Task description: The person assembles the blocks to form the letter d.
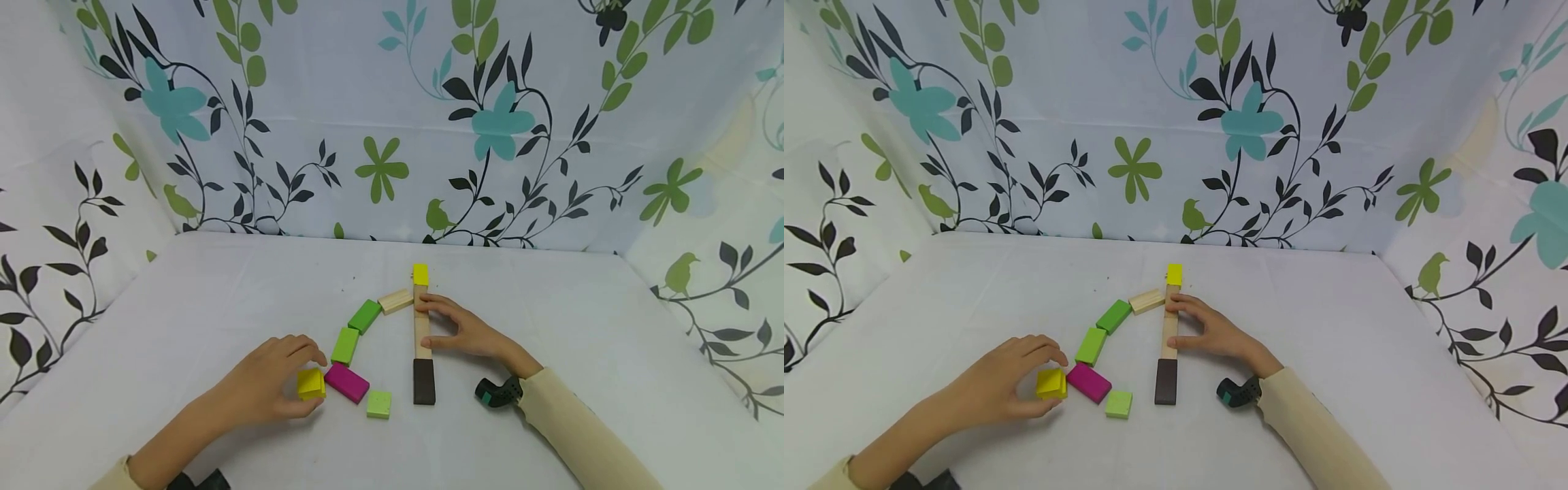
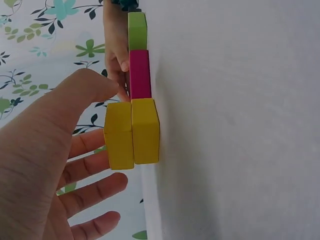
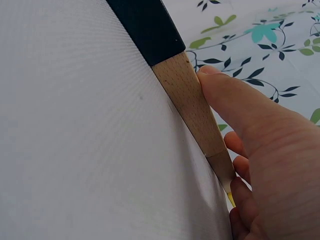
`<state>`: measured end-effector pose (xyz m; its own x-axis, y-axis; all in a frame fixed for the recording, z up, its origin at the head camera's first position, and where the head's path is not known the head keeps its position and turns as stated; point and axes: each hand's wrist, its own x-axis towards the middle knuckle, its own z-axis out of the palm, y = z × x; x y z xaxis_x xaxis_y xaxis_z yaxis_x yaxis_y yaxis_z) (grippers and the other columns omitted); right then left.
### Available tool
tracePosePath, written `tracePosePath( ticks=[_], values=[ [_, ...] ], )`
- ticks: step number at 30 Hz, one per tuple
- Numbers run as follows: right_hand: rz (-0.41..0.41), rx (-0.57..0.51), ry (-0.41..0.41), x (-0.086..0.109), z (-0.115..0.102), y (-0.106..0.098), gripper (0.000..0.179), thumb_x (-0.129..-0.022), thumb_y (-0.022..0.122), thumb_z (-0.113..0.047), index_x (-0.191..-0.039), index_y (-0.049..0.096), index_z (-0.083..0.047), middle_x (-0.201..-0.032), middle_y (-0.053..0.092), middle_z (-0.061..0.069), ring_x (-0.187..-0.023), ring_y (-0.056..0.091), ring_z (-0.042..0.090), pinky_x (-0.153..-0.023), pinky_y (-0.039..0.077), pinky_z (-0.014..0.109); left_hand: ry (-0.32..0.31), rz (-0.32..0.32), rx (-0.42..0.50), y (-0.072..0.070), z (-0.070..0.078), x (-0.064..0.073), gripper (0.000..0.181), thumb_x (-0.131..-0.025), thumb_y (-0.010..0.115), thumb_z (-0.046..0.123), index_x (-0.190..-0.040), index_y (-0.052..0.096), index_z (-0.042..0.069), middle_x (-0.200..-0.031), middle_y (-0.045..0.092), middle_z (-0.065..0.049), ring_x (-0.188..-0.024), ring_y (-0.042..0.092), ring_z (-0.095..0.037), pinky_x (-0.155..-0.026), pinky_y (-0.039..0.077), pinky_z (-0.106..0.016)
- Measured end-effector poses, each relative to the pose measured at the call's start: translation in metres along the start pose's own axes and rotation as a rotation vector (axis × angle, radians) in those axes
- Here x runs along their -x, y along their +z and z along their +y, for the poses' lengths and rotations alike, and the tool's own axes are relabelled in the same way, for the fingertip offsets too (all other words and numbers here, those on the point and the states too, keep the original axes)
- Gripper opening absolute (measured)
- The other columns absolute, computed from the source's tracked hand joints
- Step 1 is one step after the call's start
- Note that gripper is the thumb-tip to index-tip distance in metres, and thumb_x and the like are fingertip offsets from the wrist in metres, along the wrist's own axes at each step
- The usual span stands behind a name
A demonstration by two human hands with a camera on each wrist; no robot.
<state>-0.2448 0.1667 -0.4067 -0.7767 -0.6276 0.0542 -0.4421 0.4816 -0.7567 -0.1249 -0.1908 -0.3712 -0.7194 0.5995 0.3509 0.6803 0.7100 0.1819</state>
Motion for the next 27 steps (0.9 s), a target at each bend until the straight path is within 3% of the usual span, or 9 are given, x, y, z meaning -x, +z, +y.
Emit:
tracePosePath(
  ticks=[6,13,23,27],
  values=[
    [-0.005,-0.003,-0.004,0.0,-0.001,-0.001,0.065,-0.086,0.075,-0.035,-0.143,0.049,-0.019,-0.158,0.029,-0.001,-0.148,0.017,0.025,-0.116,0.017,0.054,-0.016,-0.039,0.021,0.002,-0.006,0.002,0.031,-0.074,0.079,0.031,-0.1,0.065,0.022,-0.088,0.055,0.02,-0.081,0.052,-0.002,-0.075,0.048,-0.029],
    [-0.003,-0.006,-0.012,0.001,-0.003,-0.001,0.066,-0.085,0.075,-0.034,-0.143,0.049,-0.018,-0.158,0.029,0.001,-0.148,0.017,0.028,-0.116,0.017,0.055,0.015,-0.043,0.062,0.0,-0.006,0.0,0.028,-0.077,0.078,0.028,-0.102,0.068,0.021,-0.09,0.058,0.02,-0.084,0.054,-0.002,-0.077,0.048,-0.029],
    [-0.007,-0.02,0.0,0.002,-0.003,-0.002,0.066,-0.086,0.075,-0.033,-0.144,0.048,-0.017,-0.158,0.028,-0.001,-0.149,0.017,0.025,-0.116,0.016,0.054,0.189,0.077,0.123,0.007,0.004,-0.012,0.03,-0.08,0.079,0.031,-0.106,0.071,0.019,-0.099,0.065,0.015,-0.089,0.057,-0.004,-0.078,0.049,-0.027],
    [-0.01,-0.03,-0.009,0.001,-0.004,-0.001,0.065,-0.086,0.075,-0.031,-0.144,0.047,-0.017,-0.159,0.028,0.0,-0.149,0.016,0.027,-0.116,0.016,0.054,0.225,0.075,0.136,0.011,0.011,-0.017,0.033,-0.08,0.079,0.031,-0.108,0.069,0.019,-0.101,0.065,0.013,-0.089,0.056,-0.004,-0.079,0.049,-0.026]
  ],
)
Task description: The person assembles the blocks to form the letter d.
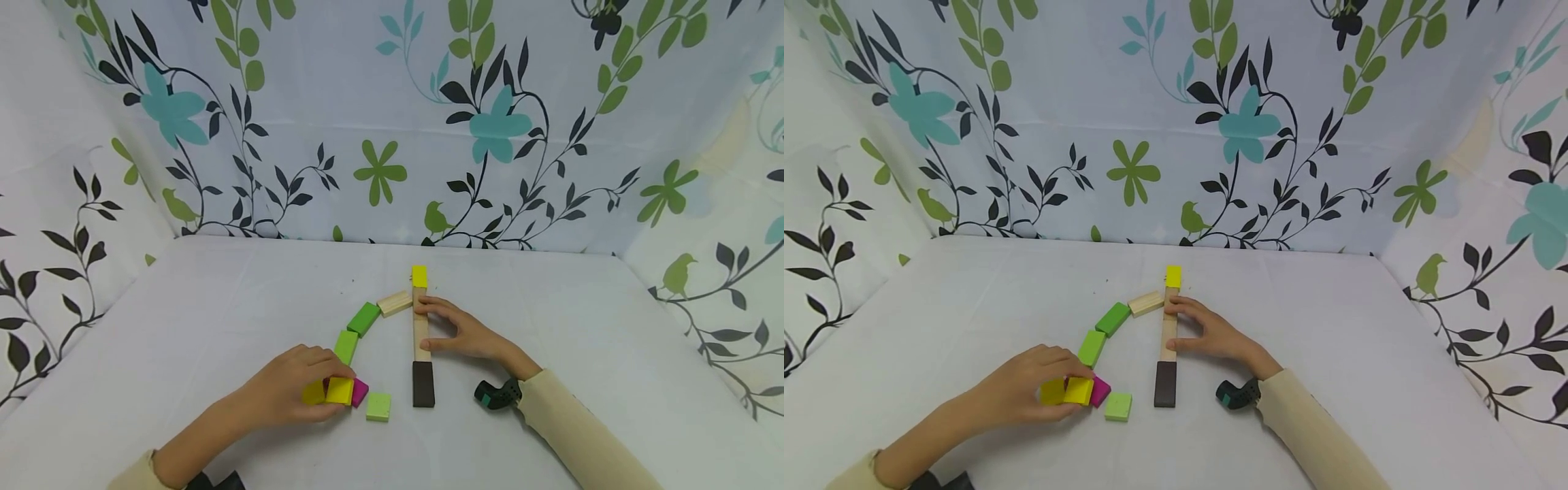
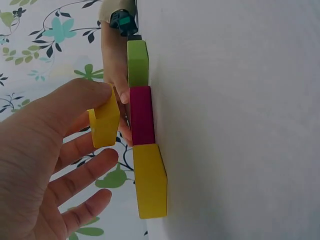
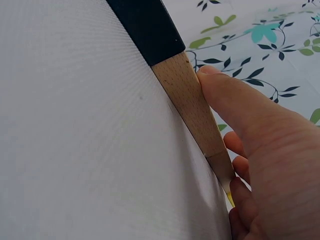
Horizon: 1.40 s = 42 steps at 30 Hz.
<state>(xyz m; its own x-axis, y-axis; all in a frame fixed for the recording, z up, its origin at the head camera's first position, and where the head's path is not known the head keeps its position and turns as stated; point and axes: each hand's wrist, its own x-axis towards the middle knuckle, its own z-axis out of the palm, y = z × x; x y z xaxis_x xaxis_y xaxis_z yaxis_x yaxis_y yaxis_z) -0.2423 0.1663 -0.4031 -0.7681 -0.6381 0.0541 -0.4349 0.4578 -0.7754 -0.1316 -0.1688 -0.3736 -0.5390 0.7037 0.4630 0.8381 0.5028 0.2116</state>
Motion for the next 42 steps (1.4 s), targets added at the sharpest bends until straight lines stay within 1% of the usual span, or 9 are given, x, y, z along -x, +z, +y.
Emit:
tracePosePath(
  ticks=[4,5,11,13,23,28,33,39,42],
  values=[
    [0.0,-0.007,-0.012,0.0,-0.001,0.001,0.064,-0.087,0.074,-0.028,-0.144,0.047,-0.016,-0.158,0.028,0.003,-0.149,0.016,0.028,-0.116,0.015,0.055,-0.008,-0.029,0.029,0.004,0.005,-0.005,0.035,-0.08,0.079,0.032,-0.11,0.068,0.019,-0.104,0.066,0.012,-0.088,0.055,-0.003,-0.079,0.049,-0.025],
    [0.001,-0.01,-0.009,0.002,-0.006,0.001,0.064,-0.087,0.074,-0.025,-0.144,0.047,-0.013,-0.158,0.028,0.005,-0.149,0.016,0.03,-0.116,0.015,0.056,-0.005,-0.028,0.031,0.005,0.007,-0.007,0.035,-0.08,0.08,0.032,-0.11,0.068,0.019,-0.104,0.067,0.012,-0.089,0.056,-0.004,-0.08,0.049,-0.025],
    [0.003,0.005,-0.006,0.001,-0.005,0.0,0.064,-0.087,0.074,-0.027,-0.144,0.047,-0.015,-0.158,0.029,0.004,-0.149,0.016,0.029,-0.116,0.015,0.056,0.102,0.023,-0.01,0.01,0.014,-0.019,0.034,-0.079,0.08,0.033,-0.107,0.068,0.02,-0.1,0.067,0.011,-0.091,0.059,-0.005,-0.081,0.049,-0.027],
    [0.004,0.011,-0.013,0.0,0.001,0.0,0.064,-0.087,0.074,-0.029,-0.144,0.048,-0.017,-0.158,0.029,0.002,-0.148,0.016,0.029,-0.116,0.016,0.056,0.128,0.035,-0.019,0.013,0.017,-0.023,0.033,-0.079,0.08,0.033,-0.107,0.068,0.02,-0.098,0.067,0.011,-0.091,0.059,-0.005,-0.081,0.049,-0.028],
    [0.007,0.025,0.02,0.001,0.002,0.0,0.066,-0.086,0.074,-0.036,-0.144,0.047,-0.02,-0.158,0.028,-0.004,-0.149,0.016,0.024,-0.116,0.017,0.054,0.193,0.019,0.006,0.028,0.031,-0.042,0.032,-0.082,0.078,0.037,-0.107,0.068,0.02,-0.099,0.066,0.011,-0.093,0.059,-0.006,-0.082,0.046,-0.026],
    [0.003,0.028,0.002,0.0,0.004,0.0,0.066,-0.086,0.074,-0.037,-0.144,0.047,-0.02,-0.159,0.028,-0.003,-0.149,0.017,0.025,-0.116,0.017,0.055,0.192,-0.037,-0.005,0.035,0.035,-0.047,0.031,-0.084,0.075,0.04,-0.107,0.068,0.021,-0.099,0.065,0.011,-0.093,0.058,-0.005,-0.083,0.045,-0.024],
    [0.005,0.027,-0.028,-0.001,0.004,0.0,0.066,-0.086,0.074,-0.035,-0.144,0.048,-0.018,-0.158,0.028,0.001,-0.148,0.018,0.028,-0.115,0.017,0.056,0.159,-0.106,-0.006,0.037,0.037,-0.048,0.032,-0.085,0.074,0.043,-0.108,0.068,0.021,-0.099,0.065,0.011,-0.093,0.058,-0.006,-0.085,0.044,-0.023],
    [0.007,0.017,-0.03,0.0,0.003,0.0,0.065,-0.086,0.075,-0.032,-0.144,0.048,-0.018,-0.158,0.029,0.002,-0.148,0.017,0.029,-0.115,0.017,0.057,0.118,-0.187,-0.03,0.04,0.038,-0.048,0.032,-0.085,0.072,0.044,-0.108,0.068,0.022,-0.1,0.065,0.011,-0.094,0.058,-0.006,-0.085,0.044,-0.025],
    [0.006,0.013,-0.026,0.0,0.003,0.0,0.065,-0.086,0.075,-0.031,-0.144,0.048,-0.017,-0.158,0.029,0.002,-0.148,0.017,0.029,-0.115,0.017,0.057,0.099,-0.209,-0.053,0.042,0.037,-0.047,0.031,-0.086,0.071,0.044,-0.108,0.067,0.023,-0.1,0.065,0.011,-0.095,0.057,-0.007,-0.085,0.043,-0.025]
  ],
)
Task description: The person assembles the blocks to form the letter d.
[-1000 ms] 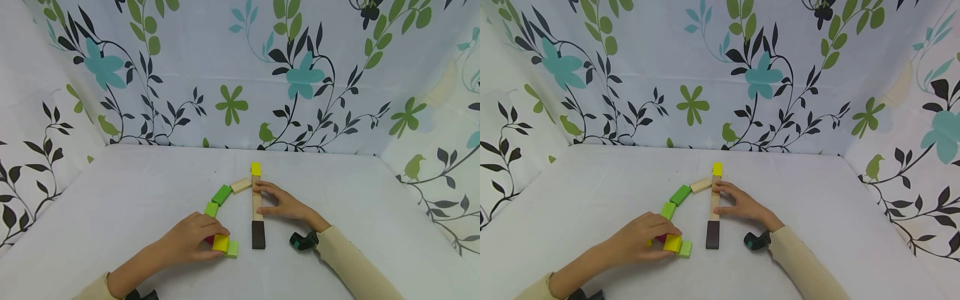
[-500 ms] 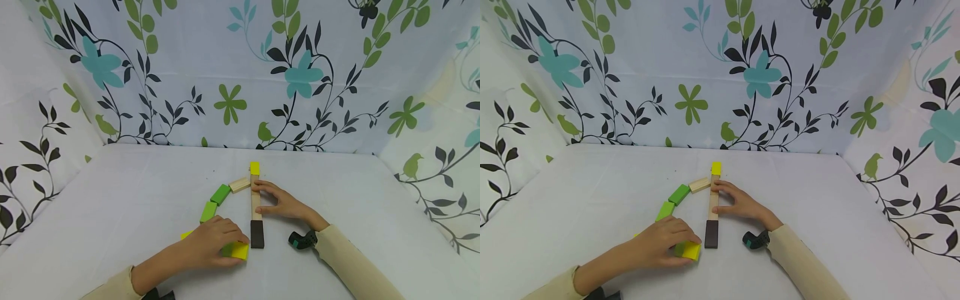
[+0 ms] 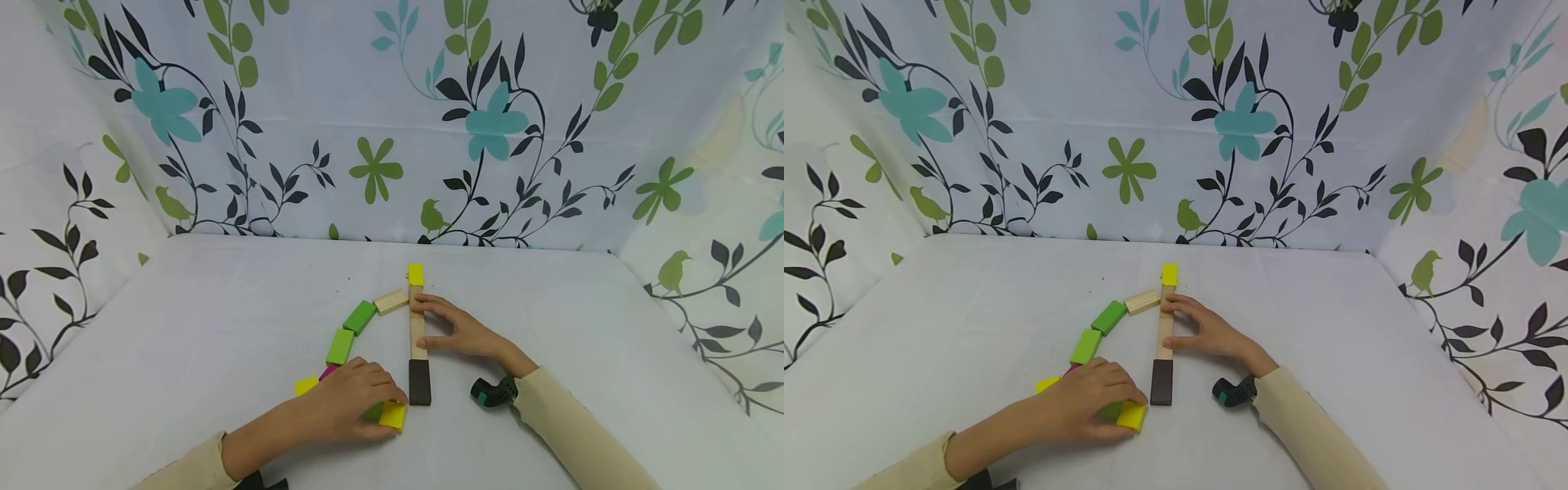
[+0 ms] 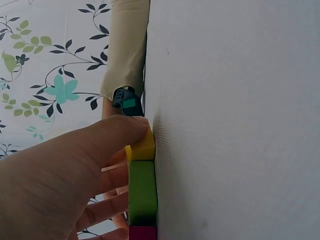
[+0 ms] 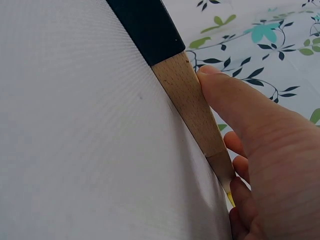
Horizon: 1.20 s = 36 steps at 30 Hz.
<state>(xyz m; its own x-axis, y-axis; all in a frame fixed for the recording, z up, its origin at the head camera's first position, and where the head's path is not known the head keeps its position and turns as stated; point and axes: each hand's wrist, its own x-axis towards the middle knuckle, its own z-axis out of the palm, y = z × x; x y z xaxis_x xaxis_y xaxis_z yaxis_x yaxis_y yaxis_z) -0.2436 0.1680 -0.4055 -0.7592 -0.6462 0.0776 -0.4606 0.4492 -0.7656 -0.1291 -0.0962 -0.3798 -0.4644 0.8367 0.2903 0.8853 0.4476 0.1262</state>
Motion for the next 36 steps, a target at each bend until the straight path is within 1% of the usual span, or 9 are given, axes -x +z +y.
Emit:
tracePosePath(
  ticks=[2,6,8,13,17,21,28,32,36],
  values=[
    [0.002,0.001,0.002,0.0,0.0,0.0,0.065,-0.086,0.075,-0.031,-0.143,0.048,-0.017,-0.158,0.029,0.003,-0.148,0.018,0.029,-0.115,0.017,0.057,-0.009,0.005,-0.013,0.001,-0.001,0.001,0.031,-0.085,0.072,0.044,-0.107,0.067,0.023,-0.1,0.064,0.011,-0.095,0.057,-0.007,-0.084,0.042,-0.025],
    [0.006,0.001,0.019,0.0,0.001,0.0,0.065,-0.085,0.075,-0.034,-0.143,0.049,-0.018,-0.158,0.03,0.0,-0.148,0.019,0.027,-0.116,0.017,0.055,-0.009,0.055,-0.044,0.003,-0.002,0.003,0.035,-0.083,0.074,0.046,-0.107,0.065,0.023,-0.099,0.064,0.012,-0.096,0.058,-0.007,-0.084,0.044,-0.026],
    [0.008,0.002,0.023,0.0,0.001,0.0,0.066,-0.085,0.076,-0.035,-0.143,0.049,-0.019,-0.158,0.03,-0.001,-0.148,0.019,0.026,-0.116,0.018,0.055,-0.023,0.069,-0.043,0.003,-0.002,0.005,0.038,-0.082,0.074,0.047,-0.109,0.065,0.022,-0.101,0.063,0.011,-0.098,0.058,-0.008,-0.085,0.045,-0.028],
    [0.008,0.007,0.025,0.001,0.002,0.0,0.066,-0.085,0.075,-0.036,-0.143,0.049,-0.019,-0.158,0.03,-0.002,-0.148,0.019,0.026,-0.116,0.018,0.055,-0.091,0.039,-0.014,0.002,-0.002,0.008,0.041,-0.083,0.072,0.049,-0.114,0.064,0.022,-0.107,0.06,0.009,-0.1,0.057,-0.009,-0.088,0.045,-0.031],
    [0.004,0.005,0.031,0.001,0.002,0.001,0.066,-0.085,0.075,-0.036,-0.143,0.048,-0.019,-0.158,0.029,-0.002,-0.148,0.018,0.026,-0.116,0.018,0.055,-0.11,0.012,-0.001,0.002,-0.003,0.008,0.033,-0.086,0.071,0.045,-0.109,0.066,0.023,-0.102,0.061,0.011,-0.098,0.056,-0.008,-0.086,0.045,-0.031],
    [0.005,0.003,0.035,0.001,0.002,0.001,0.066,-0.085,0.075,-0.036,-0.143,0.048,-0.02,-0.158,0.029,-0.002,-0.148,0.018,0.025,-0.116,0.017,0.055,-0.111,0.005,0.003,0.0,-0.003,0.008,0.03,-0.087,0.071,0.043,-0.107,0.066,0.022,-0.1,0.062,0.012,-0.098,0.056,-0.008,-0.086,0.045,-0.031],
    [0.007,0.007,0.037,0.001,0.001,0.001,0.066,-0.085,0.075,-0.036,-0.143,0.049,-0.021,-0.158,0.029,-0.004,-0.148,0.018,0.023,-0.116,0.017,0.054,-0.086,0.044,-0.022,-0.007,-0.006,0.014,0.044,-0.079,0.077,0.045,-0.114,0.065,0.022,-0.105,0.063,0.011,-0.104,0.056,-0.01,-0.091,0.045,-0.033],
    [0.006,0.006,0.039,0.0,0.001,0.002,0.066,-0.085,0.075,-0.036,-0.143,0.049,-0.021,-0.158,0.029,-0.005,-0.148,0.017,0.023,-0.116,0.017,0.054,-0.067,0.063,-0.011,-0.01,-0.009,0.019,0.04,-0.078,0.08,0.037,-0.112,0.066,0.022,-0.101,0.063,0.01,-0.102,0.056,-0.01,-0.091,0.045,-0.035],
    [0.006,0.003,0.035,0.0,0.001,0.001,0.066,-0.085,0.076,-0.037,-0.143,0.049,-0.02,-0.158,0.029,-0.003,-0.148,0.018,0.024,-0.116,0.017,0.054,-0.06,0.054,-0.003,-0.009,-0.011,0.02,0.038,-0.08,0.079,0.034,-0.114,0.065,0.022,-0.103,0.063,0.01,-0.103,0.056,-0.01,-0.09,0.045,-0.035]
  ],
)
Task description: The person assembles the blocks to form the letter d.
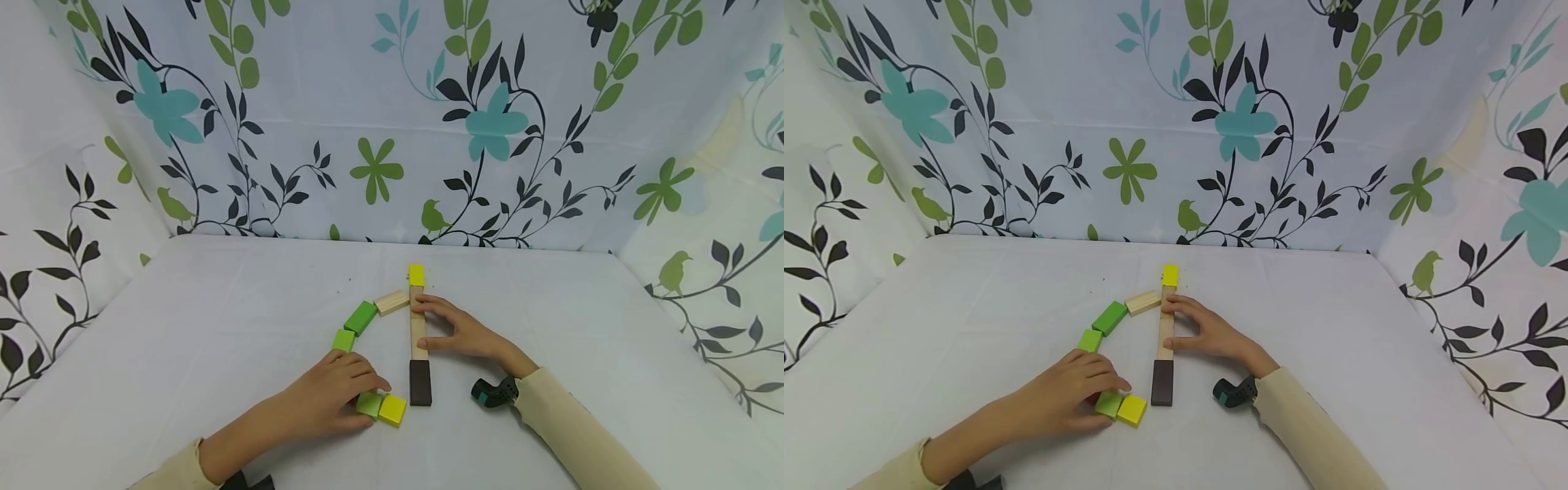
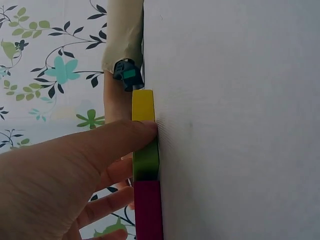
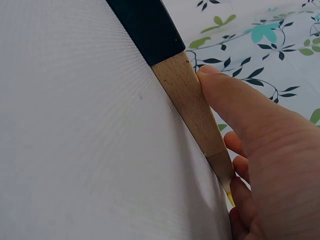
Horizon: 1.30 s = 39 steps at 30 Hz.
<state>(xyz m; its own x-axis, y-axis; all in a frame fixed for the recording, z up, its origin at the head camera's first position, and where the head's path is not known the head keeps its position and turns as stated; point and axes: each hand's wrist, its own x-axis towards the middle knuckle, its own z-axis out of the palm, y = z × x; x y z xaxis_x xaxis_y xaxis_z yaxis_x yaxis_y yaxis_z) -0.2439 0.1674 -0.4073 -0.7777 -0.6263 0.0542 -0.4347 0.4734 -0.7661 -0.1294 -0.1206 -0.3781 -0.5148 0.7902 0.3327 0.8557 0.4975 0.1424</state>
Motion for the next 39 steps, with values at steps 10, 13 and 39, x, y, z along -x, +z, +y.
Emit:
tracePosePath(
  ticks=[10,13,39],
  values=[
    [-0.003,-0.008,0.01,0.0,-0.001,-0.001,0.066,-0.085,0.076,-0.037,-0.143,0.049,-0.022,-0.157,0.029,-0.005,-0.148,0.017,0.022,-0.116,0.016,0.053,-0.001,0.039,-0.064,0.006,0.006,-0.011,0.032,-0.082,0.074,0.047,-0.101,0.067,0.022,-0.102,0.062,0.01,-0.104,0.054,-0.011,-0.087,0.043,-0.032],
    [-0.008,0.001,0.013,0.0,-0.001,-0.001,0.066,-0.085,0.075,-0.037,-0.143,0.048,-0.022,-0.158,0.029,-0.006,-0.148,0.017,0.022,-0.117,0.017,0.052,-0.036,0.017,-0.07,0.007,0.007,-0.012,0.03,-0.083,0.073,0.047,-0.097,0.067,0.022,-0.1,0.061,0.01,-0.104,0.054,-0.012,-0.087,0.042,-0.032],
    [-0.006,0.01,0.008,0.001,-0.002,-0.001,0.066,-0.085,0.075,-0.037,-0.144,0.048,-0.02,-0.158,0.028,-0.005,-0.149,0.016,0.022,-0.117,0.015,0.052,-0.267,0.065,-0.098,-0.02,-0.01,0.029,0.033,-0.081,0.076,0.037,-0.108,0.07,0.02,-0.107,0.065,0.009,-0.108,0.056,-0.014,-0.091,0.047,-0.039]
  ],
)
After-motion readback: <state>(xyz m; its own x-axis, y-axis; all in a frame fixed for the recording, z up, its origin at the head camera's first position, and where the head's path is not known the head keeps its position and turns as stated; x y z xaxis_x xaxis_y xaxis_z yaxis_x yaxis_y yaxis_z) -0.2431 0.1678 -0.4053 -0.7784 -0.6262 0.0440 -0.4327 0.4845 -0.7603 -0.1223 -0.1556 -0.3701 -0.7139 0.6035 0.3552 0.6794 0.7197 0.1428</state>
